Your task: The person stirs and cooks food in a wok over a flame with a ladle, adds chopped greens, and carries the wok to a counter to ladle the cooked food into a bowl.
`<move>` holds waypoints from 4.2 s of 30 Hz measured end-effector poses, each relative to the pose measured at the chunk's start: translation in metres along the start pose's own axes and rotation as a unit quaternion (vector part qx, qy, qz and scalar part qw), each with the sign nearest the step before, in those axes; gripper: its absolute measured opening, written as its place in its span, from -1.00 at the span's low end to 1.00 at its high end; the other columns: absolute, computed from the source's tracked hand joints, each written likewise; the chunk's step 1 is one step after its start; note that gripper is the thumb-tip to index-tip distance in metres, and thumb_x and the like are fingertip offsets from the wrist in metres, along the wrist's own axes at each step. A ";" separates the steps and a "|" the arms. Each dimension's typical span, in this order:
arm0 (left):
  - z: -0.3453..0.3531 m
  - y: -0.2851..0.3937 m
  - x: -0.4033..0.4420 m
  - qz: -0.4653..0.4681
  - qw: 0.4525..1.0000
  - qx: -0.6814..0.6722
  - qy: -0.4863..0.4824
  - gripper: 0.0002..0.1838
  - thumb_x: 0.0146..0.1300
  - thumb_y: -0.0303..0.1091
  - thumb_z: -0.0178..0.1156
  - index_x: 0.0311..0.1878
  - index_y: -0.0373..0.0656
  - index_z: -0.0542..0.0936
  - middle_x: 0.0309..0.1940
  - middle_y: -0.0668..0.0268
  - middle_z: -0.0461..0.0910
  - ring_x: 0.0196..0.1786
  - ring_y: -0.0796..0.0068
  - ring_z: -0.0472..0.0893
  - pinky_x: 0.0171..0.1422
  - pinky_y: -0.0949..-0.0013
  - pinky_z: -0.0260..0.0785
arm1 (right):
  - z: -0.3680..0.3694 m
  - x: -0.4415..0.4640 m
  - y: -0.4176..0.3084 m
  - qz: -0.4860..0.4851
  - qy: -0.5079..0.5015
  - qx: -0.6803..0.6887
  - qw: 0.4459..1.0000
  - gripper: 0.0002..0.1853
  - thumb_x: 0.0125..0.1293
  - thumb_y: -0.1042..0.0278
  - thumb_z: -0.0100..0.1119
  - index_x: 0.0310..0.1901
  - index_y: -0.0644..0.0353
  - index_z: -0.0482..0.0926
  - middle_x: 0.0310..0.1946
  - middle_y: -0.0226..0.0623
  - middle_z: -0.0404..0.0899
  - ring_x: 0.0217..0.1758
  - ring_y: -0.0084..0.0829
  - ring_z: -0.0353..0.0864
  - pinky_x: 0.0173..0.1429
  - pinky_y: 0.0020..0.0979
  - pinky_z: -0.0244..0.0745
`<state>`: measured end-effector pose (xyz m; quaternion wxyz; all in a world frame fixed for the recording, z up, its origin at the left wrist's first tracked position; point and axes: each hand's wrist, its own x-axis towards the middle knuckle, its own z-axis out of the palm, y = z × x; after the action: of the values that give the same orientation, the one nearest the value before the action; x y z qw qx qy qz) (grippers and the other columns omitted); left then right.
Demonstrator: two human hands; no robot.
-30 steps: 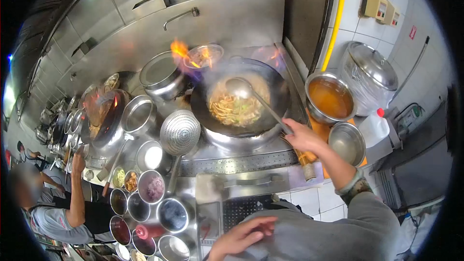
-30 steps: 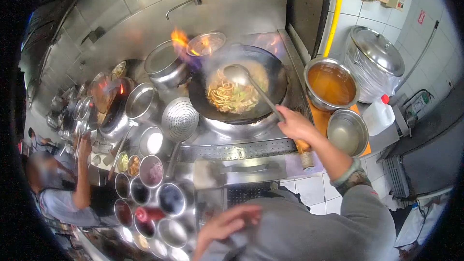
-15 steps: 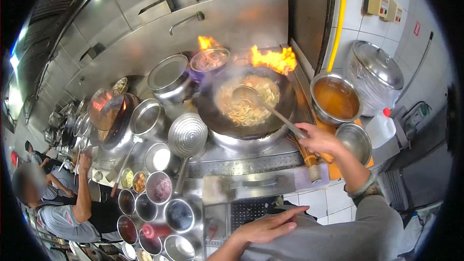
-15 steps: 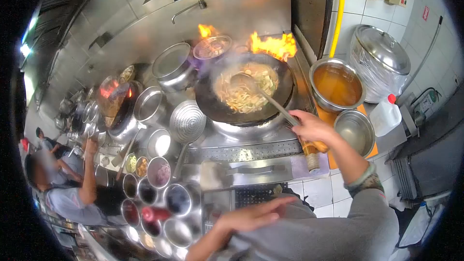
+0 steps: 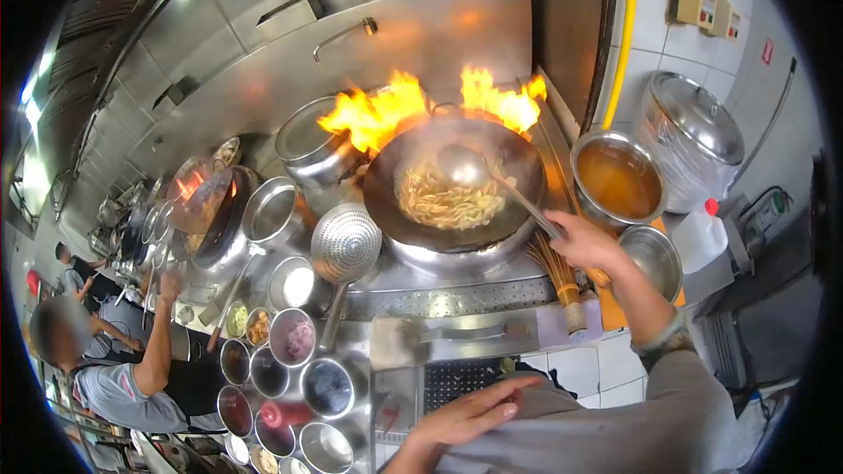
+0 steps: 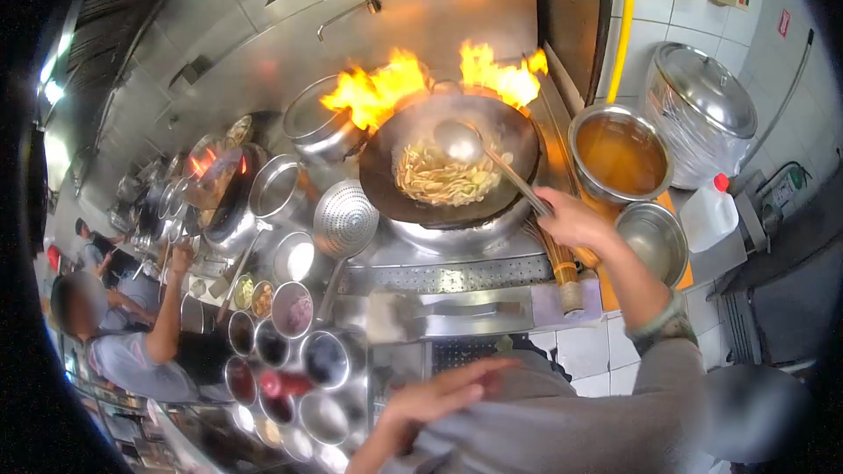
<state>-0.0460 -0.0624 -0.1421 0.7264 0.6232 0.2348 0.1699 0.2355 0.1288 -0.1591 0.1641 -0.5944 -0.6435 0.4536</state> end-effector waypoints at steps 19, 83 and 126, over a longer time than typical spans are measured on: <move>0.006 -0.076 -0.093 0.000 0.890 -0.157 0.429 -0.34 0.41 0.00 0.04 0.35 -0.36 0.28 0.07 0.14 0.50 0.17 0.26 0.48 0.34 0.17 0.25 | 0.021 -0.005 -0.007 0.021 0.018 0.135 0.990 -0.36 0.28 0.48 0.09 0.40 0.15 0.16 -0.35 -0.23 0.50 -0.47 -0.45 0.49 -0.40 -0.40 0.42; 0.099 -0.125 -0.176 -0.049 0.704 -0.168 0.688 -0.53 0.45 -0.30 0.03 0.34 -0.31 0.31 0.12 0.18 0.51 0.14 0.42 0.50 0.27 0.37 0.31 | 0.251 0.066 -0.143 -0.094 -0.323 0.060 0.940 -0.32 0.24 0.48 0.13 0.41 0.19 0.17 -0.46 -0.34 0.49 -0.57 -0.54 0.44 -0.45 -0.43 0.39; -0.018 -0.122 -0.111 -0.101 0.875 -0.081 0.467 -0.50 0.43 -0.25 0.08 0.32 -0.33 0.33 0.14 0.14 0.48 0.15 0.32 0.51 0.28 0.29 0.34 | 0.040 0.005 -0.015 -0.065 0.090 -0.104 0.988 -0.39 0.23 0.44 0.13 0.34 0.19 0.25 -0.12 -0.15 0.59 -0.44 -0.42 0.58 -0.39 -0.37 0.50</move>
<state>-0.1540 -0.1281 -0.2495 0.5929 0.3835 0.5940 0.3854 0.1952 0.1193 -0.1706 0.1878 -0.6040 -0.7067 0.3170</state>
